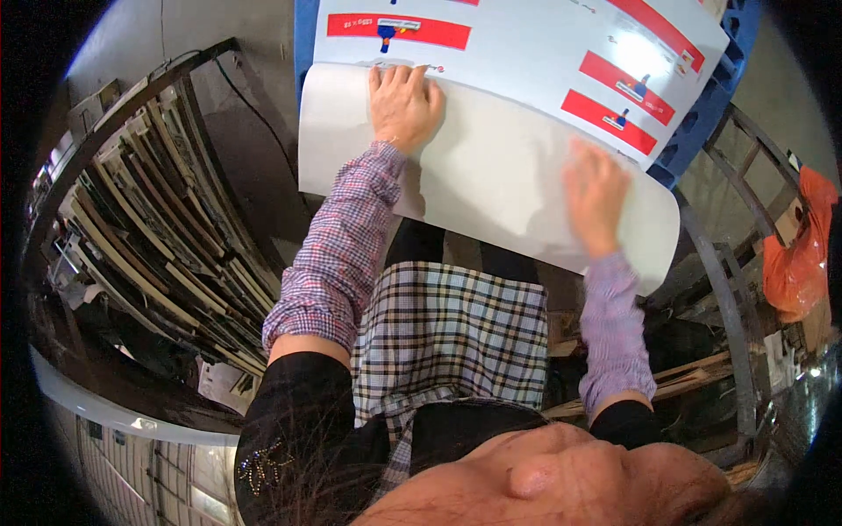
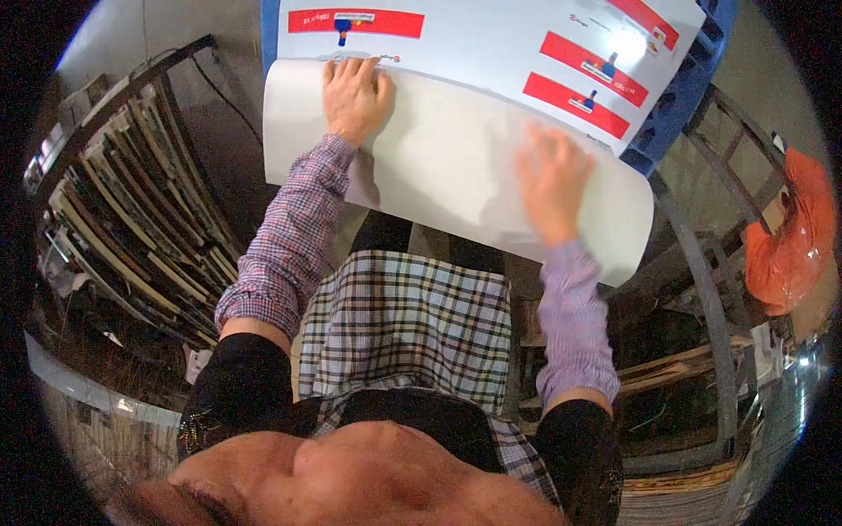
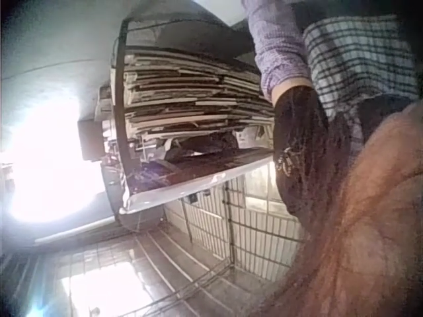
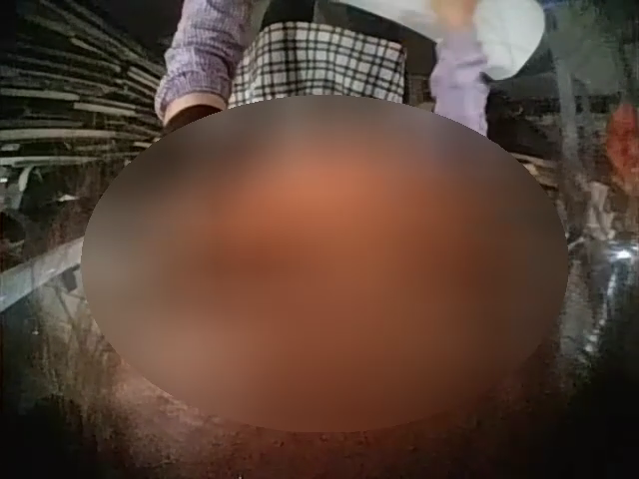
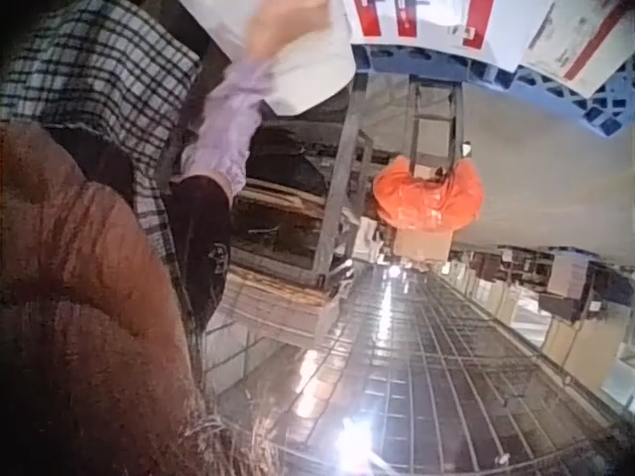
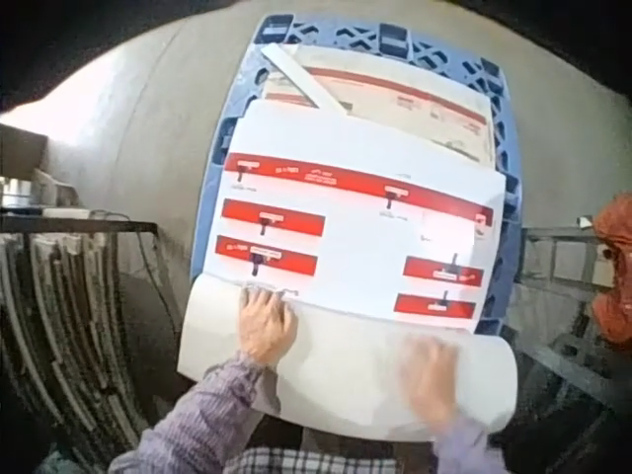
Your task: The recorder is picking up stacks of printed and folded cardboard/paper materials from a table and placing them onto a pallet in an organized fashion.
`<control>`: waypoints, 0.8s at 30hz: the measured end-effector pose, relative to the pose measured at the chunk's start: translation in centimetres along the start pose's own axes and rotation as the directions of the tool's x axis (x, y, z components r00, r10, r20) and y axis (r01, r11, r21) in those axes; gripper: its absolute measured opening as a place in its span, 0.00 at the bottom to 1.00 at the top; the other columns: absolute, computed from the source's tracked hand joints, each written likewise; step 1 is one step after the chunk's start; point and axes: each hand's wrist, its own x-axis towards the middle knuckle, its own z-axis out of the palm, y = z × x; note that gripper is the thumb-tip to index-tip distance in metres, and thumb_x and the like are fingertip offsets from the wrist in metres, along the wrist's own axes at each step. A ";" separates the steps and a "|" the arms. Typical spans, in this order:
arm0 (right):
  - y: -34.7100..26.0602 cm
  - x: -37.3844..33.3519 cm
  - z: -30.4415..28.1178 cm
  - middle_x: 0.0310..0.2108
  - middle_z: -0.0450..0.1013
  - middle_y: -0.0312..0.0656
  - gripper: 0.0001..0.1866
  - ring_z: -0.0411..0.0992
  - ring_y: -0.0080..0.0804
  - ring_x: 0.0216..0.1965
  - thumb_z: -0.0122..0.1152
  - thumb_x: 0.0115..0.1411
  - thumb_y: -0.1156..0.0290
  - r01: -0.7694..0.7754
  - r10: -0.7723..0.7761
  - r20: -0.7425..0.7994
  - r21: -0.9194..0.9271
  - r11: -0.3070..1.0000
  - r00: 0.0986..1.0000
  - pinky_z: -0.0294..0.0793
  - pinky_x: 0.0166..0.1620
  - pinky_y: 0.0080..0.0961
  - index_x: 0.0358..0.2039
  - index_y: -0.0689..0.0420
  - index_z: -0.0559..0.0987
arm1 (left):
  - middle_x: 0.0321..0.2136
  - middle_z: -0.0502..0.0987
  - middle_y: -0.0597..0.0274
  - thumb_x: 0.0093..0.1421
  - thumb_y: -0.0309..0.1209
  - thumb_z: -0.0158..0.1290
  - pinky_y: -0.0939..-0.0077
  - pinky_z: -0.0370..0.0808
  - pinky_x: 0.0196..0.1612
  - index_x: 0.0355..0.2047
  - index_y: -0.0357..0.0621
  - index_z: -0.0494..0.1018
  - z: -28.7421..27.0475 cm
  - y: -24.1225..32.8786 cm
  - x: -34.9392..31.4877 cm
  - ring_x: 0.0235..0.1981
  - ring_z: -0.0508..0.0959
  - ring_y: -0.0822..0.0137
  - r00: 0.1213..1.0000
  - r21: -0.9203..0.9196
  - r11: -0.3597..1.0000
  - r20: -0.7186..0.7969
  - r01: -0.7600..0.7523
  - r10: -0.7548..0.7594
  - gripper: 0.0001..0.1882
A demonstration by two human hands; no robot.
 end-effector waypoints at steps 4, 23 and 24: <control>5.8 3.1 1.6 0.41 0.70 0.40 0.21 0.64 0.38 0.48 0.45 0.61 0.49 -0.306 0.319 0.046 -0.185 0.934 0.947 0.52 0.55 0.53 0.47 0.47 0.75 | 0.35 0.74 0.56 0.54 0.34 0.47 0.51 0.55 0.57 0.36 0.42 0.74 0.6 0.4 -0.8 0.43 0.71 0.60 0.998 -0.028 0.999 0.041 -0.044 0.045 0.13; 16.2 -0.5 4.9 0.40 0.72 0.36 0.15 0.66 0.38 0.46 0.52 0.55 0.58 -0.223 0.143 -0.468 -0.118 0.968 0.872 0.56 0.53 0.41 0.39 0.51 0.77 | 0.40 0.74 0.61 0.57 0.37 0.43 0.61 0.59 0.53 0.42 0.54 0.75 -2.4 -13.9 0.2 0.48 0.70 0.62 0.995 0.349 0.936 0.062 0.052 -0.079 0.15; 16.5 -0.5 5.1 0.40 0.72 0.36 0.15 0.66 0.38 0.46 0.52 0.55 0.58 -0.231 0.150 -0.459 -0.125 0.965 0.876 0.56 0.53 0.41 0.39 0.51 0.77 | 0.41 0.73 0.59 0.57 0.39 0.42 0.59 0.60 0.52 0.43 0.52 0.75 -2.3 -13.2 0.1 0.48 0.69 0.58 0.970 0.144 0.962 0.048 0.231 -0.239 0.17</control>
